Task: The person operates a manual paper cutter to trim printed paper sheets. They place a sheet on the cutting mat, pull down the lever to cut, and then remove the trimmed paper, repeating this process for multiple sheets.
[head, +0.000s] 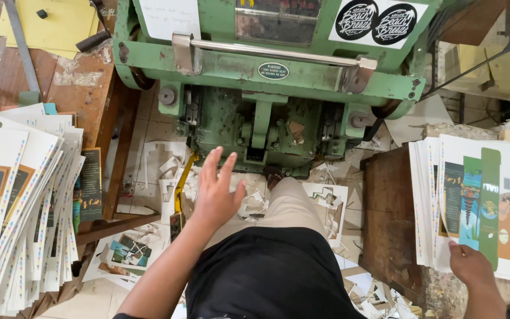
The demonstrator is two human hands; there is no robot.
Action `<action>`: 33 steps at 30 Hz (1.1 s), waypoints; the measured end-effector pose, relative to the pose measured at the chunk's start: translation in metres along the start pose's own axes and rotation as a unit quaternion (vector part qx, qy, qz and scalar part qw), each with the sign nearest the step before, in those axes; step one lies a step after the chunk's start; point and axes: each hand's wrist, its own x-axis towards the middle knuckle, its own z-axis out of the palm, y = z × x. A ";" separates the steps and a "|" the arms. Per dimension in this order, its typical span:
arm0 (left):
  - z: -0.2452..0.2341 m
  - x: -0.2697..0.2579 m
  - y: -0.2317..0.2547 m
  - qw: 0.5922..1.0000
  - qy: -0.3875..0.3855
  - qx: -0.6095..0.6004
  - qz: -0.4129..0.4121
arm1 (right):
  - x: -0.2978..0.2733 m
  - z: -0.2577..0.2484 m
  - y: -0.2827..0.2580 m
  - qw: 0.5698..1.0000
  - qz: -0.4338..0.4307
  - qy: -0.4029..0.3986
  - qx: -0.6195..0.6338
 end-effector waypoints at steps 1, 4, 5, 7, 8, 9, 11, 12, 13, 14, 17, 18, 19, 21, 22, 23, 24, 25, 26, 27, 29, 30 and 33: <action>-0.003 0.007 0.011 1.000 0.000 0.000 0.000 | -0.001 0.012 0.006 1.000 0.000 0.000 0.000; -0.017 0.033 0.040 0.995 0.032 -0.004 0.091 | -0.008 0.040 0.022 0.953 -0.068 0.295 -0.017; -0.025 0.043 0.049 0.992 0.037 -0.001 0.121 | -0.014 0.043 0.025 0.926 -0.063 0.372 -0.010; -0.045 0.067 0.065 0.988 0.040 0.003 0.149 | -0.017 0.042 0.033 0.894 -0.057 0.444 -0.005; -0.056 0.082 0.073 0.982 0.055 0.014 0.183 | -0.013 0.037 0.037 0.864 -0.106 0.491 0.025; -0.067 0.097 0.081 0.974 0.069 0.025 0.216 | -0.010 0.032 0.041 0.829 -0.154 0.534 0.053; -0.062 0.129 0.079 0.978 0.065 -0.001 0.197 | -0.034 -0.004 0.000 0.774 -0.234 0.589 0.002; -0.061 0.144 0.078 0.982 0.063 -0.025 0.179 | -0.046 -0.021 -0.023 0.707 -0.315 0.632 -0.045; -0.046 0.159 0.063 0.982 0.064 -0.025 0.177 | -0.060 -0.031 -0.052 0.706 -0.317 0.631 -0.046; -0.033 0.173 0.047 0.995 -0.067 0.011 0.072 | -0.074 -0.040 -0.081 0.664 -0.439 0.606 -0.002; -0.007 0.178 0.016 0.960 -0.261 0.088 -0.043 | -0.100 -0.044 -0.161 0.608 -0.606 0.509 0.064; -0.001 0.174 0.007 0.936 -0.325 0.128 -0.051 | -0.105 -0.041 -0.188 0.604 -0.656 0.445 0.082; 0.005 0.146 0.009 0.936 -0.324 0.129 -0.054 | -0.099 -0.029 -0.212 0.603 -0.658 0.443 0.082; 0.017 0.091 0.014 0.981 -0.173 0.093 0.010 | -0.085 -0.004 -0.262 0.532 -0.705 0.466 0.056; 0.007 0.059 0.017 0.980 -0.173 0.095 0.006 | -0.083 0.005 -0.280 0.531 -0.707 0.463 0.058; -0.003 0.028 0.021 0.986 -0.129 0.103 0.031 | -0.081 0.013 -0.297 0.536 -0.724 0.433 0.036; -0.013 -0.001 0.026 0.989 -0.085 0.110 0.058 | -0.078 0.022 -0.314 0.540 -0.739 0.403 0.014; -0.020 -0.027 0.019 0.988 -0.085 0.113 0.056 | -0.074 0.027 -0.328 0.539 -0.740 0.401 0.016; -0.028 -0.051 0.010 0.987 -0.033 0.136 0.074 | -0.069 0.032 -0.344 0.546 -0.753 0.367 0.000; -0.035 -0.076 0.001 0.983 0.019 0.159 0.092 | -0.065 0.037 -0.360 0.552 -0.765 0.331 -0.017; -0.068 -0.104 -0.017 0.984 -0.014 0.171 0.047 | -0.066 0.022 -0.379 0.581 -0.766 0.270 -0.057; -0.084 -0.118 -0.025 0.982 -0.043 0.182 0.001 | -0.066 0.014 -0.388 0.604 -0.762 0.209 -0.099; -0.153 -0.129 -0.061 0.957 -0.009 0.285 -0.059 | -0.139 -0.044 -0.419 0.812 -0.555 0.046 -0.174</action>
